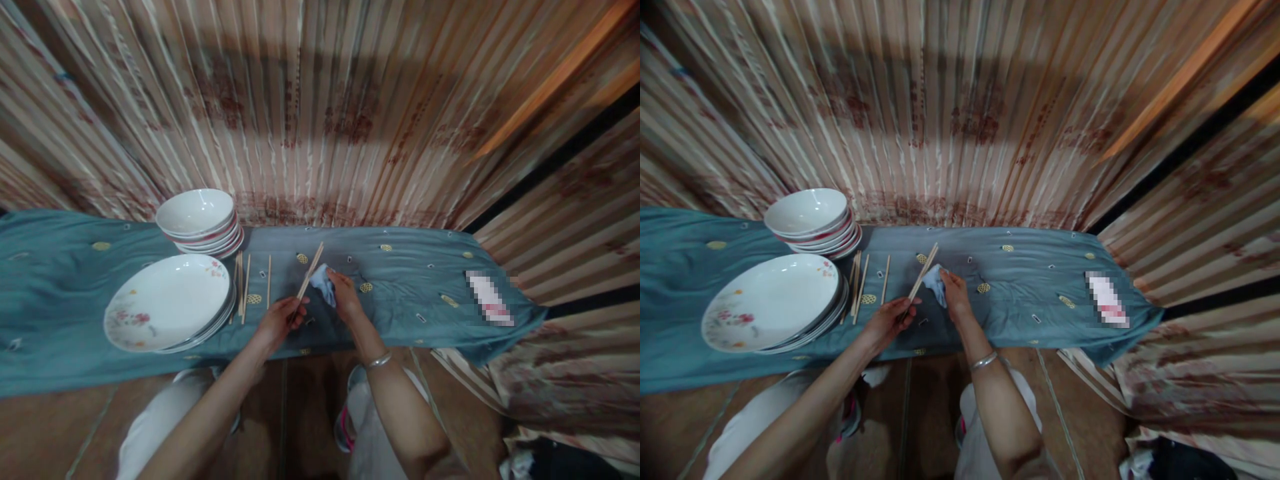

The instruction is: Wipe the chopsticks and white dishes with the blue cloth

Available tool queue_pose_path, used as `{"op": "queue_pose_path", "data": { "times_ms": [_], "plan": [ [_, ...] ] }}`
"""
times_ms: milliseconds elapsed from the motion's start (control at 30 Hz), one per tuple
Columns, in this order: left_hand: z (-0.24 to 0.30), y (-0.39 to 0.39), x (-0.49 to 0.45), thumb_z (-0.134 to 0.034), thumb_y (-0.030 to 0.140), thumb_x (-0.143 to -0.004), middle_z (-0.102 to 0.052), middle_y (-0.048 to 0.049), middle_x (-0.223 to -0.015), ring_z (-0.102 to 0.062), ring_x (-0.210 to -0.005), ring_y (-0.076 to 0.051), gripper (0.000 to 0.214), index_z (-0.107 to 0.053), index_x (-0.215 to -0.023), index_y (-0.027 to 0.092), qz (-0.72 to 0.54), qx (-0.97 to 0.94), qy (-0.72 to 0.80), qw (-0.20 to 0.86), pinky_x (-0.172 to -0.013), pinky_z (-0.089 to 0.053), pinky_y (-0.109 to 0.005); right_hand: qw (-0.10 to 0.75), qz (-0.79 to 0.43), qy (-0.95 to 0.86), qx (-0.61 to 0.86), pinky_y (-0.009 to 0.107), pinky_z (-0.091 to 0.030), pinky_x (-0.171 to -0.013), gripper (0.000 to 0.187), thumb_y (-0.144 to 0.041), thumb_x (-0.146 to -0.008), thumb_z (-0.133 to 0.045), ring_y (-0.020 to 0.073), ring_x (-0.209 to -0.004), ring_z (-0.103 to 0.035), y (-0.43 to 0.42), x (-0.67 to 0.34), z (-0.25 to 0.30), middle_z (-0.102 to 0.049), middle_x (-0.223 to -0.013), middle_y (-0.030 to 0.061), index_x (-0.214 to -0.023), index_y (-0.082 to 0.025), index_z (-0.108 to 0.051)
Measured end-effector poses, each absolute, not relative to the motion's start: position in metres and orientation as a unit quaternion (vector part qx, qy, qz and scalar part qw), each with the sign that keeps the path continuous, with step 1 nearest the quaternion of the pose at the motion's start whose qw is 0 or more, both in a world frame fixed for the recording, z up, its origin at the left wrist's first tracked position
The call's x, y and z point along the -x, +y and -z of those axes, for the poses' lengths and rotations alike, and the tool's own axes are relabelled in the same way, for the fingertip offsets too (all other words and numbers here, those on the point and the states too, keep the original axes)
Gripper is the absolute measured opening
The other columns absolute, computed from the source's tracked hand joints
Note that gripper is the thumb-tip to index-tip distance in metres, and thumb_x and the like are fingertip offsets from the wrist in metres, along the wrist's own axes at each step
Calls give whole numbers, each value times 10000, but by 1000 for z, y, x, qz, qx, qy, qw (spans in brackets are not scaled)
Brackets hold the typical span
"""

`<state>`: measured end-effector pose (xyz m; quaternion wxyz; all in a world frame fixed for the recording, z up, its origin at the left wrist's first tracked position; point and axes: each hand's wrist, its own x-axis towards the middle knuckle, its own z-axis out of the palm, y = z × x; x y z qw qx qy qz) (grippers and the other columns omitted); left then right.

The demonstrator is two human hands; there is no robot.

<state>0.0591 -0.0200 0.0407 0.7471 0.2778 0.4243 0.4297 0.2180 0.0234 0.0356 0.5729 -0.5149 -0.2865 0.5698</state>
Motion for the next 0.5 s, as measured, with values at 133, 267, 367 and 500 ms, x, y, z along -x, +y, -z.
{"op": "queue_pose_path", "data": {
  "times_ms": [133,267,367,500],
  "plan": [
    [-44,-16,-55,-803,343,-612,-604,-1,-623,-497,-493,-50,352,-724,-864,110,-467,-262,415,735,-442,-334,-169,600,-544,-273,520,220,-382,-507,289,-469,-644,-648,95,-494,-471,27,-217,-27,-530,-497,-62,-574,-206,-551],
    [-47,-17,-56,-809,365,-598,-602,2,-609,-492,-486,-53,373,-722,-860,115,-459,-270,408,741,-437,-326,-170,610,-552,-240,516,237,-473,-609,186,-382,-715,-624,129,-627,-581,30,-216,-27,-618,-603,-36,-669,-204,-595],
    [-48,-18,-58,-783,359,-640,-601,4,-610,-494,-486,-53,337,-715,-867,119,-458,-274,407,741,-443,-330,-173,592,-616,-198,481,298,-535,-691,193,-360,-797,-540,184,-786,-656,28,-217,-36,-686,-719,13,-789,-191,-633],
    [-49,-16,-55,-772,336,-661,-606,4,-618,-497,-484,-49,313,-708,-871,114,-481,-269,397,734,-449,-343,-175,561,-710,-203,374,387,-527,-866,379,-371,-906,-337,212,-1001,-657,20,-219,-46,-719,-982,84,-970,-164,-649]
  ]
}}
